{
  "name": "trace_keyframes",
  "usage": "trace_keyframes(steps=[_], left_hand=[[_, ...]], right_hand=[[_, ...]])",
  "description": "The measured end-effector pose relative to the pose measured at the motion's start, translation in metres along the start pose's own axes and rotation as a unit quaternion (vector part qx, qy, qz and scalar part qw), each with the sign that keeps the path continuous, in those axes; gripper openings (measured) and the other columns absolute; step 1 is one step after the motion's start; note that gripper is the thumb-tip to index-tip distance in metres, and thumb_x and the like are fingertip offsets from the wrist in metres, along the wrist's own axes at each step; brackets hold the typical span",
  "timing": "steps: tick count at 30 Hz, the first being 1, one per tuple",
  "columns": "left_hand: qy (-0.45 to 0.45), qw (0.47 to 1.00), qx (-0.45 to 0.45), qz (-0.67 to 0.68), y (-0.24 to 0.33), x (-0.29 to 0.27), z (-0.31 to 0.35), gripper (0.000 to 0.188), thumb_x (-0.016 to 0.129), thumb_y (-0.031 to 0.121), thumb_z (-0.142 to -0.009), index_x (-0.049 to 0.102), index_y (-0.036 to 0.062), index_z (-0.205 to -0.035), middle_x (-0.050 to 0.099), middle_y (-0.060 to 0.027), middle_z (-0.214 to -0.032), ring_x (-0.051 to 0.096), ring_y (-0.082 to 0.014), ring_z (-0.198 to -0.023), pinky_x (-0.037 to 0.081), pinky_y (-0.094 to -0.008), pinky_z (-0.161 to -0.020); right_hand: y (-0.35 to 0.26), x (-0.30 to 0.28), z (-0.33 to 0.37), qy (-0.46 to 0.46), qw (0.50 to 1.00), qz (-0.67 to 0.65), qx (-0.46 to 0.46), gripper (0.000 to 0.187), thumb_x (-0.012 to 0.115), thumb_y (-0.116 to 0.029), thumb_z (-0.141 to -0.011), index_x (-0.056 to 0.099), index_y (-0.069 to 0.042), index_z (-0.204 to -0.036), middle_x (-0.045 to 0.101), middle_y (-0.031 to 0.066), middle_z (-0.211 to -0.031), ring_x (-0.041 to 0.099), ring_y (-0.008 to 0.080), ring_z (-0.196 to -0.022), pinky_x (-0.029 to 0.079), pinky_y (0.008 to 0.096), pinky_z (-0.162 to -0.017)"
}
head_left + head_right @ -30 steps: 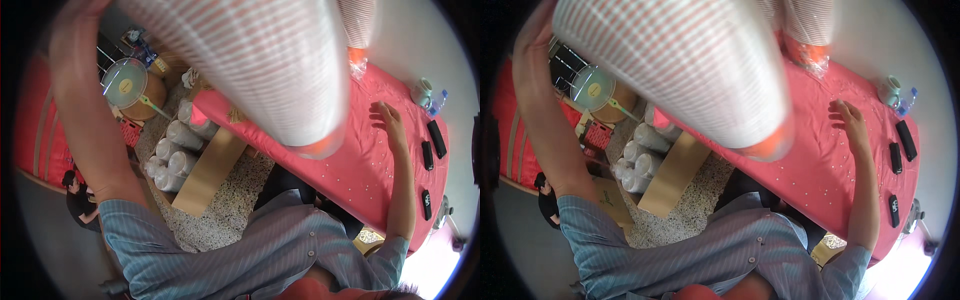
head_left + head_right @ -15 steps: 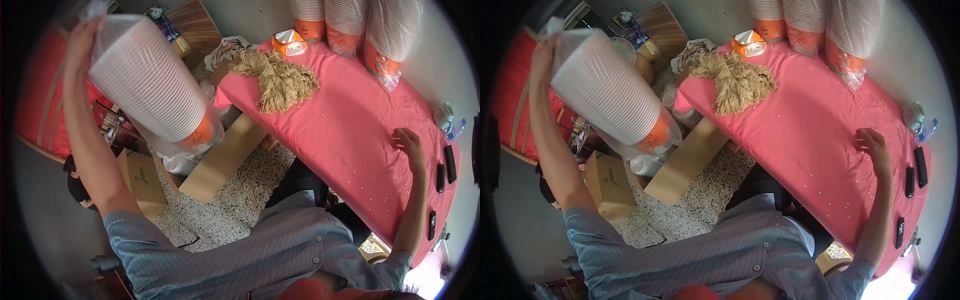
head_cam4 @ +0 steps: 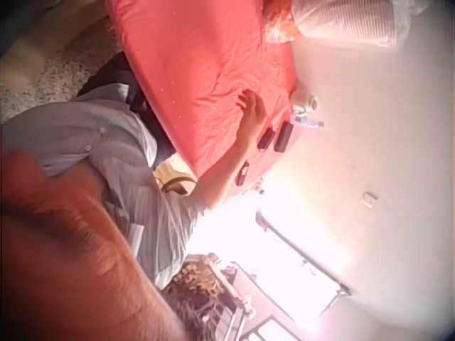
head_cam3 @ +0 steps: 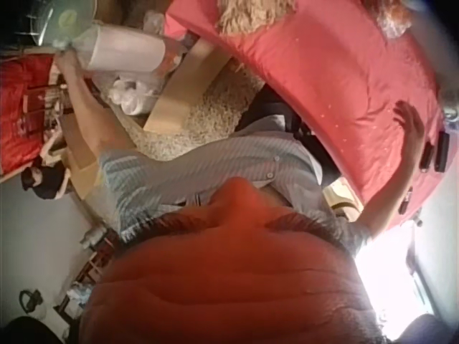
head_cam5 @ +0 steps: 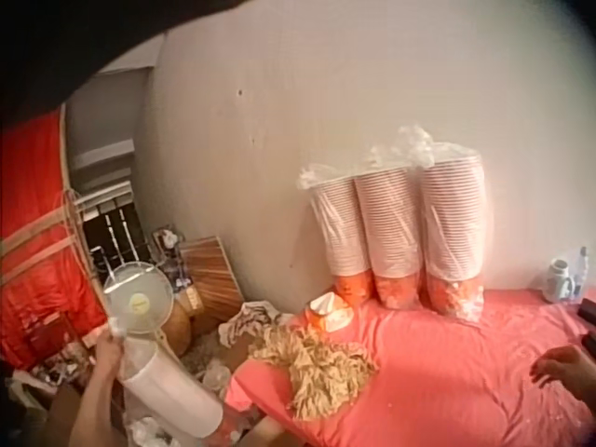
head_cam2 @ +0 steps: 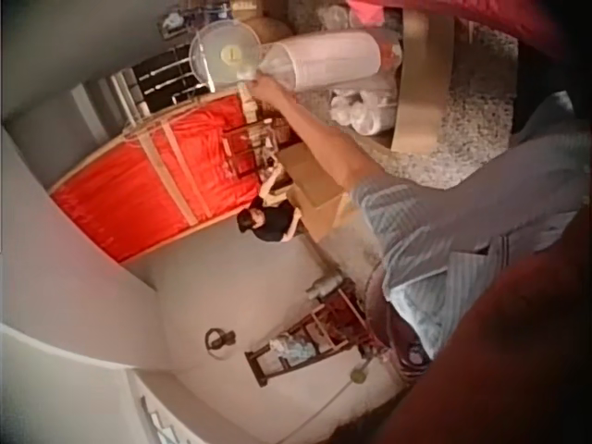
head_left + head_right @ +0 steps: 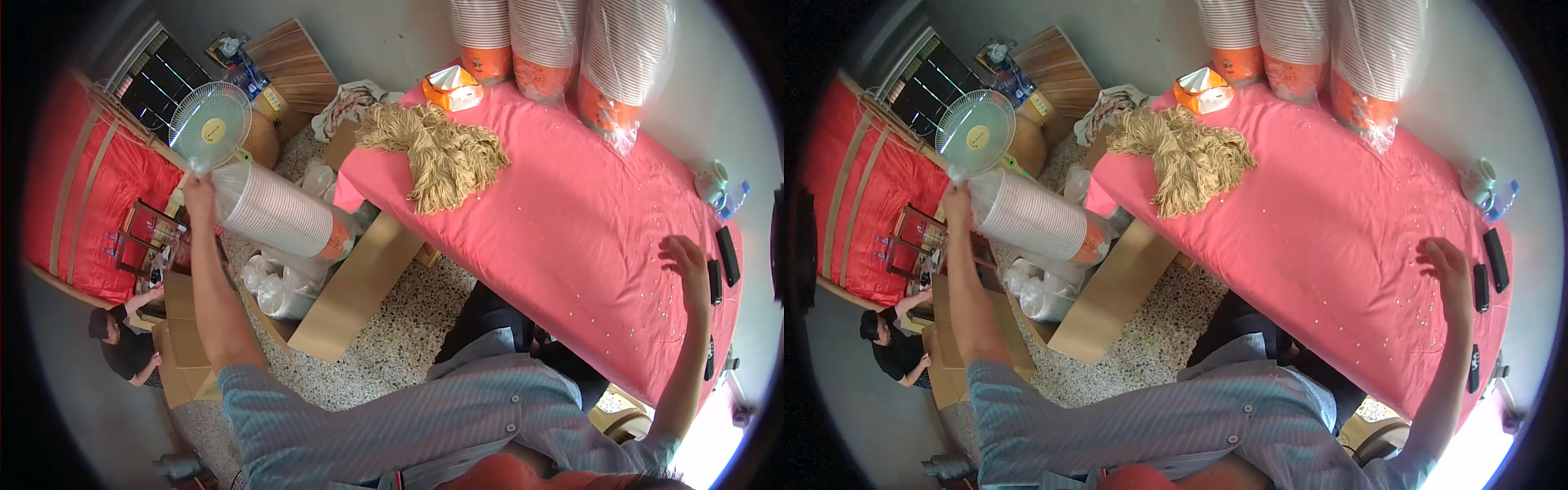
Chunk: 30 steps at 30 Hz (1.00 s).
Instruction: Packing stacks of paper bowls into plastic bags and threading a metal wire through holes in a paper bowl.
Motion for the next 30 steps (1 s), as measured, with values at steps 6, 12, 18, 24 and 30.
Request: trace_keyframes(steps=[6,12,18,24,30], left_hand=[[0.006,0.998,0.021,-0.055,-0.063,0.045,0.029,0.036,0.067,0.031,-0.104,0.075,-0.0038,-0.109,0.073,-0.0133,-0.084,0.065,-0.0230,-0.075,0.050,-0.0435,-0.071],[-0.082,0.965,-0.042,-0.245,-0.124,0.184,0.125,0.033,0.069,0.025,-0.098,0.076,-0.0047,-0.109,0.075,-0.0320,-0.098,0.078,-0.0407,-0.097,0.055,-0.0506,-0.082],[-0.084,0.971,-0.010,-0.223,-0.227,0.187,0.167,0.030,0.068,0.021,-0.091,0.070,-0.0092,-0.086,0.071,-0.0336,-0.085,0.070,-0.0556,-0.088,0.053,-0.0615,-0.076],[-0.166,0.901,0.109,-0.386,-0.198,0.279,0.267,0.035,0.068,0.031,-0.095,0.076,-0.0030,-0.099,0.073,-0.0242,-0.088,0.068,-0.0525,-0.084,0.056,-0.0577,-0.084],[-0.129,0.981,-0.107,-0.100,-0.220,0.277,0.290,0.046,0.070,0.025,-0.096,0.070,-0.0121,-0.122,0.076,-0.0334,-0.113,0.073,-0.0530,-0.102,0.059,-0.0564,-0.089]], right_hand=[[0.013,-0.012,0.025,0.036,0.999,-0.015,-0.004,0.028,0.065,-0.029,-0.110,0.075,-0.005,-0.119,0.077,0.0045,-0.108,0.074,0.0132,-0.096,0.057,0.0283,-0.079],[0.024,-0.030,0.062,0.128,0.992,0.004,0.021,0.022,0.067,-0.022,-0.109,0.077,-0.003,-0.115,0.077,0.0032,-0.106,0.071,0.0114,-0.094,0.055,0.0276,-0.079],[0.024,0.004,0.093,0.211,0.966,0.133,-0.059,0.015,0.068,-0.007,-0.105,0.076,0.002,-0.114,0.078,0.0098,-0.107,0.072,0.0159,-0.104,0.054,0.0310,-0.092],[0.000,0.016,0.113,0.263,0.932,0.236,-0.077,0.014,0.070,-0.003,-0.096,0.077,0.001,-0.108,0.077,0.0168,-0.106,0.077,0.0305,-0.103,0.057,0.0365,-0.088],[-0.018,0.026,0.118,0.263,0.933,0.222,-0.110,0.011,0.072,-0.003,-0.096,0.076,0.002,-0.105,0.077,0.0176,-0.105,0.077,0.0322,-0.100,0.058,0.0380,-0.088]])
Point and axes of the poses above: each hand's wrist, its own z-axis away from the middle knuckle, its own x-axis out of the palm, y = z × x, the point moved 10 cm from there along -z, towards the middle knuckle
